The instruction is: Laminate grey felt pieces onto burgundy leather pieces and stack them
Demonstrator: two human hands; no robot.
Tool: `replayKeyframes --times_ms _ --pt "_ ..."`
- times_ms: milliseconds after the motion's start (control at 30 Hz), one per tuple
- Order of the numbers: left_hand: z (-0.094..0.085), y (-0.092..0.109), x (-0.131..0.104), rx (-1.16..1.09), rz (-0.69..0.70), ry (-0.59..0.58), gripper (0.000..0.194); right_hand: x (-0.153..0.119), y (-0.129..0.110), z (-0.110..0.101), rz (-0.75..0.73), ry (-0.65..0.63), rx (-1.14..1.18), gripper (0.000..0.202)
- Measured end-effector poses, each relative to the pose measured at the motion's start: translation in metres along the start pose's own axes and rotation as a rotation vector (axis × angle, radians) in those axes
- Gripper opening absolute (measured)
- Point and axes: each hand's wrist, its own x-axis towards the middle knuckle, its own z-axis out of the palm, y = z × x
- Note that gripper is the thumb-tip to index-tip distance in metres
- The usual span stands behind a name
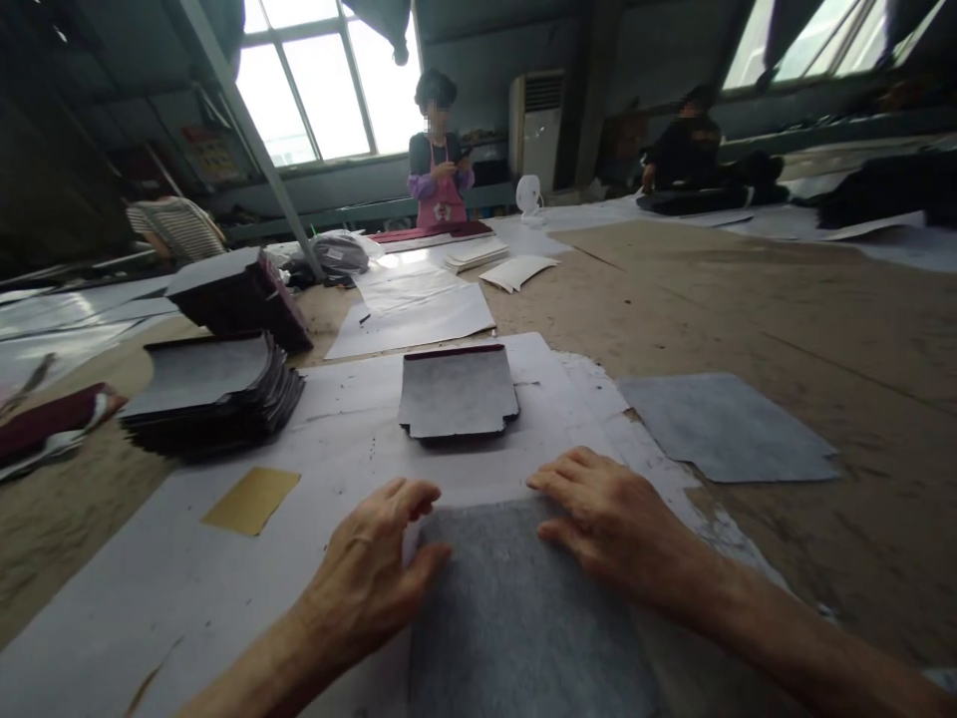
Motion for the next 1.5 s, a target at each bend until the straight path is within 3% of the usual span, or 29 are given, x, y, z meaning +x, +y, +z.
replayKeyframes --times_ms 100,267,400,567,733,933,1200,1500 --pt "0.016 0.008 0.017 0.055 0.192 -0.002 0.031 0.009 -0.003 0.001 -0.012 -0.084 -0.053 0.029" --pt "0.032 0.011 0.034 0.062 0.231 -0.003 0.024 0.015 0.002 -0.001 -0.017 -0.137 -0.059 0.025" --pt "0.035 0.005 0.034 -0.082 0.253 0.051 0.021 0.014 0.013 0.001 -0.034 -0.115 0.015 0.027" --pt "0.039 0.000 0.033 -0.187 0.370 0.143 0.020 0.009 0.022 0.005 -0.151 0.004 0.112 0.014" --pt "0.040 -0.007 0.037 -0.155 0.576 0.152 0.023 0.007 0.022 0.005 -0.276 0.066 0.130 0.016" --pt "0.038 -0.016 0.041 -0.061 0.774 0.132 0.031 0.004 0.021 0.005 -0.297 0.042 0.108 0.026" --pt "0.034 -0.018 0.042 -0.007 0.821 0.050 0.031 0.003 0.019 0.004 -0.319 0.128 -0.040 0.027" --pt "0.033 -0.019 0.041 0.058 0.847 -0.003 0.028 0.002 0.022 -0.002 -0.460 -0.038 -0.049 0.029"
